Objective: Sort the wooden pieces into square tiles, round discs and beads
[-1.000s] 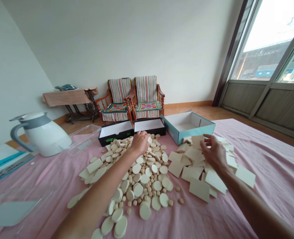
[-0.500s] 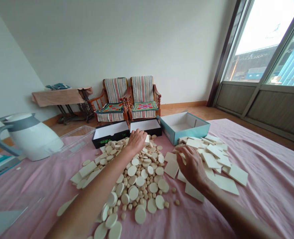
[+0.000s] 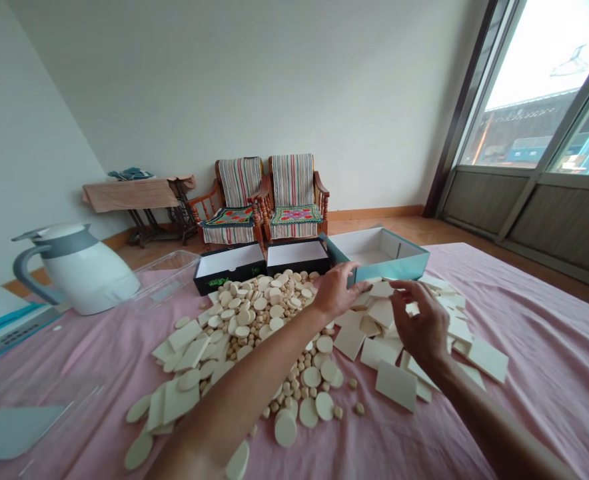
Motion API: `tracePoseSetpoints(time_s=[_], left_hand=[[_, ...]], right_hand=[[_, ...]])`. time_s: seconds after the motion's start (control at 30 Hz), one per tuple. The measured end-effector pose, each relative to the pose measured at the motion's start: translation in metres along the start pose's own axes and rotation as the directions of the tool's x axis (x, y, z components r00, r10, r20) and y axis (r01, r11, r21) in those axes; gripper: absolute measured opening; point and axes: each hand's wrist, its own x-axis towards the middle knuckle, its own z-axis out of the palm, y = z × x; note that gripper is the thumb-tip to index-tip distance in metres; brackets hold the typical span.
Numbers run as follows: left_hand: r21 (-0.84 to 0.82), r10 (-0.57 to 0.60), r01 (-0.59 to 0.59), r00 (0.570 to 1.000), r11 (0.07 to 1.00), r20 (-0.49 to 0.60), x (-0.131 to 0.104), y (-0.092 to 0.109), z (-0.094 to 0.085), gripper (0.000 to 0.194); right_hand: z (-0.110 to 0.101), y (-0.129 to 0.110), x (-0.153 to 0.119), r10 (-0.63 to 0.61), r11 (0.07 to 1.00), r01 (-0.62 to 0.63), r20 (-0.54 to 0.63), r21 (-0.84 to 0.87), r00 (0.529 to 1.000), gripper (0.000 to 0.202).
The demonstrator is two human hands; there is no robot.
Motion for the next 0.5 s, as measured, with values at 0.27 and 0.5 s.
tracePoseSetpoints(time_s=[0.27, 0.5], left_hand=[[0.352, -0.177, 0.137, 0.981, 0.926, 0.082, -0.031, -0.084, -0.056, 0.011], [0.386, -0.138, 0.041, 0.965, 0.921, 0.225, -0.078, -0.119, -0.096, 0.026]], right_hand=[[0.012, -0.002, -0.013, -0.048, 0.998, 0.043, 0.127, 0.041, 0.991, 0.017], [0.017, 0.001, -0.022, -0.070, 0.998, 0.066, 0.273, 0.023, 0.960, 0.020]])
